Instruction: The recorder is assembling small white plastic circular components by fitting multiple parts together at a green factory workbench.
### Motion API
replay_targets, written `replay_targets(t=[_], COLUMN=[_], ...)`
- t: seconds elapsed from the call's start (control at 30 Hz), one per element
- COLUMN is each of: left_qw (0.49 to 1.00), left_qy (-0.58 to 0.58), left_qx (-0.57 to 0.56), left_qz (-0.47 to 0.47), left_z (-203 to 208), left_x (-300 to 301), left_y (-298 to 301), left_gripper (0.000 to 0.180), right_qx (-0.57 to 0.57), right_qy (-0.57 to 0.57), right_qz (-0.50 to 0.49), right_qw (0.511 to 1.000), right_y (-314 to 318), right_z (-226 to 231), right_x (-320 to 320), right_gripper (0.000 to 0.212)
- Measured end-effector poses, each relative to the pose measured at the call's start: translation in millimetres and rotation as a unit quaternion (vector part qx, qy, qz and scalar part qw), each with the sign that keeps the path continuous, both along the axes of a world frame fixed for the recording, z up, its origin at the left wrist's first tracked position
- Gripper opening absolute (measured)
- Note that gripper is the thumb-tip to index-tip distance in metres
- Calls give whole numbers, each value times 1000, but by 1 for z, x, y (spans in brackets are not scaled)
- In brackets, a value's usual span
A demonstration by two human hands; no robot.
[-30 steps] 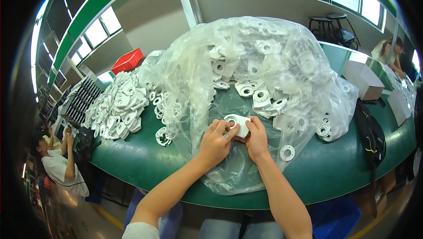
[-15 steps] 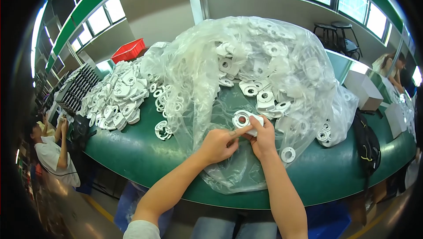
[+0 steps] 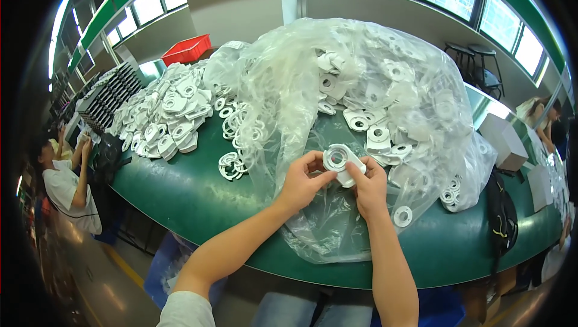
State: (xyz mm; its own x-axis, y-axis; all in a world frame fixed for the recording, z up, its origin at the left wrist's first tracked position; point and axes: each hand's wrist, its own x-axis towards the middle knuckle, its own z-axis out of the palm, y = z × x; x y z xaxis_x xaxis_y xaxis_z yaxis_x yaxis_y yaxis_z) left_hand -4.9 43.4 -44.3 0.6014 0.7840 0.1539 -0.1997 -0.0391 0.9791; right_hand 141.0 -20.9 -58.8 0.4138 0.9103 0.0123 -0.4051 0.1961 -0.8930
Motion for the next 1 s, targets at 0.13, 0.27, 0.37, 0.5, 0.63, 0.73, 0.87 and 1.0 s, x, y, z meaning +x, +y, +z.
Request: replay_targets(t=[0.13,0.27,0.37,0.5,0.63,0.73,0.87,1.0], left_qw=[999,999,999,999,999,999,999,1000], left_qy=[-39,-32,-23,-25,-21,-18,-30,-21], left_qx=[-15,27,30,14,2,1,3,13], left_qz=[-2,-5,-9,-16,-33,-33,-21,-18], left_z=[-5,-4,1,1,1,-1,-1,-3], left_x=[-2,-1,-2,-3,-2,-1,-2,-1], left_y=[5,3,0,2,2,3,3,4], left_gripper=[28,33,38,41,38,37,36,34], right_qx=[-4,0,-21,-24,-20,-9,-22,-9], right_qy=[-46,-77,-55,38,7,-15,31,-10], right_qz=[17,39,48,45,49,54,52,49], right_qw=[999,996,997,998,999,998,998,999], right_y=[-6,-5,-6,-5,-5,-5,-6,-6], right_z=[8,1,3,8,-3,-3,8,1], right_x=[-5,1,1,-5,4,3,-4,-1], right_gripper=[20,22,22,19,17,17,17,16])
